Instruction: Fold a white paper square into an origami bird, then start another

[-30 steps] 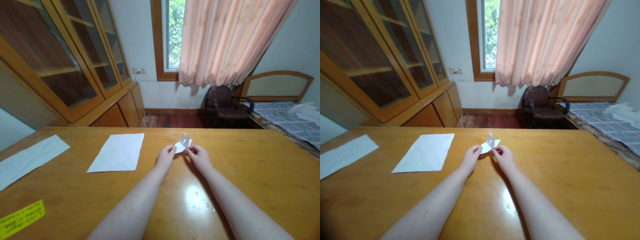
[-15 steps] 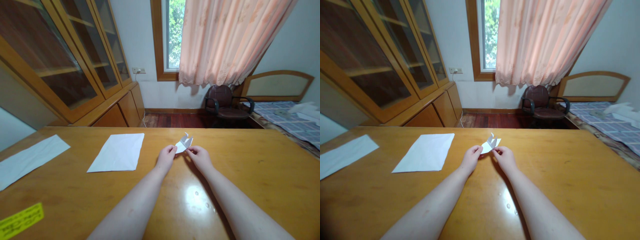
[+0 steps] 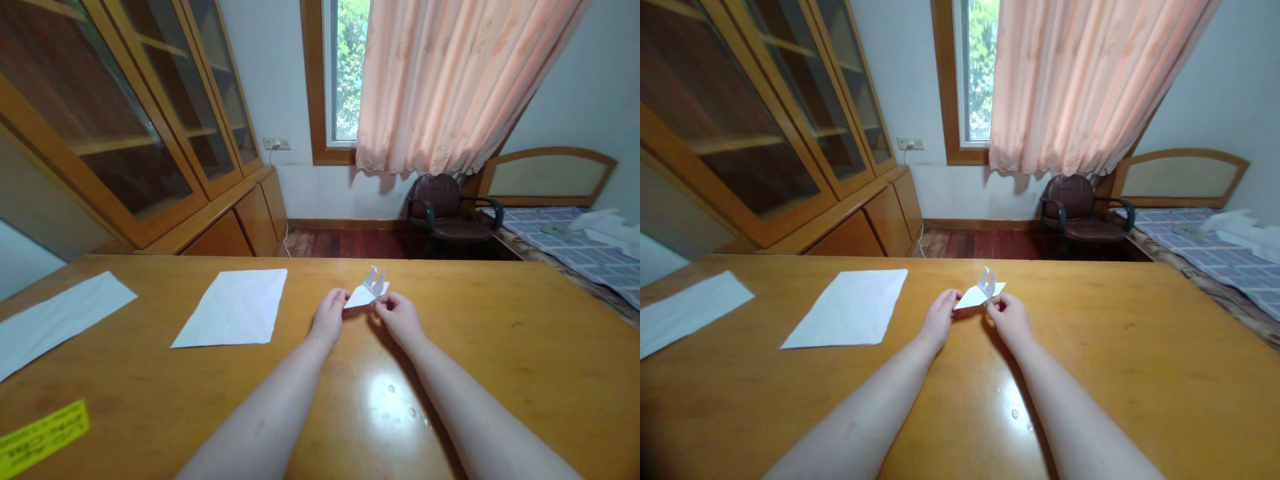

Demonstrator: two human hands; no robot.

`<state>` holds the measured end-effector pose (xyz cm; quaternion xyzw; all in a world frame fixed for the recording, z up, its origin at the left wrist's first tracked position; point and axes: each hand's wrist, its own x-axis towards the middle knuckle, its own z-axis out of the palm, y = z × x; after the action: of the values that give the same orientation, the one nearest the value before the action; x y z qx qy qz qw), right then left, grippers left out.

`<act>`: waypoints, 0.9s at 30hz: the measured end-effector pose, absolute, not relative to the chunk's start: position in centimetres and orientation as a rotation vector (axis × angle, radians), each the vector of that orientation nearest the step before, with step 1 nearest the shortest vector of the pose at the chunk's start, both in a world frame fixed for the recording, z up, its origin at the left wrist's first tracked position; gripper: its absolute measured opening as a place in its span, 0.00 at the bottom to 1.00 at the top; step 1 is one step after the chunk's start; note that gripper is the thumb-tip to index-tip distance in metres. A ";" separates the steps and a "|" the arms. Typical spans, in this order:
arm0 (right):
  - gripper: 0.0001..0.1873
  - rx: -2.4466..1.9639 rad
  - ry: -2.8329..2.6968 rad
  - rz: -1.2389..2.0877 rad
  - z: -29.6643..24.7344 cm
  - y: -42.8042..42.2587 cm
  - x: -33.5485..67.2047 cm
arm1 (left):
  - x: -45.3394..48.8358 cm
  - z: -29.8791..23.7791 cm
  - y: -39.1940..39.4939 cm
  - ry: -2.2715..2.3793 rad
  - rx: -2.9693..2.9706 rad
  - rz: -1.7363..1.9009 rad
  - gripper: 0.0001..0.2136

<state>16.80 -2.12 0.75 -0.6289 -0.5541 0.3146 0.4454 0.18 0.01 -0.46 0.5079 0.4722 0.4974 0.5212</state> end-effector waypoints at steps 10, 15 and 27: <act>0.12 -1.649 -0.863 0.535 2.3 -2.7 19.4 | 0.1 -0.8 0.1 1.154 1.254 1.142 0.15; 0.16 -1.794 -0.979 0.136 4.4 -1.7 26.1 | 0.1 -0.5 0.0 1.157 1.248 1.130 0.15; 0.15 -2.346 -0.953 0.081 -0.3 0.5 35.2 | 0.1 -0.6 0.1 1.149 1.247 1.125 0.15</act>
<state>35.17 0.49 -0.26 -0.8837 -0.3587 0.0303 0.2993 0.06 0.12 -0.60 0.5215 0.4805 0.4702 0.5254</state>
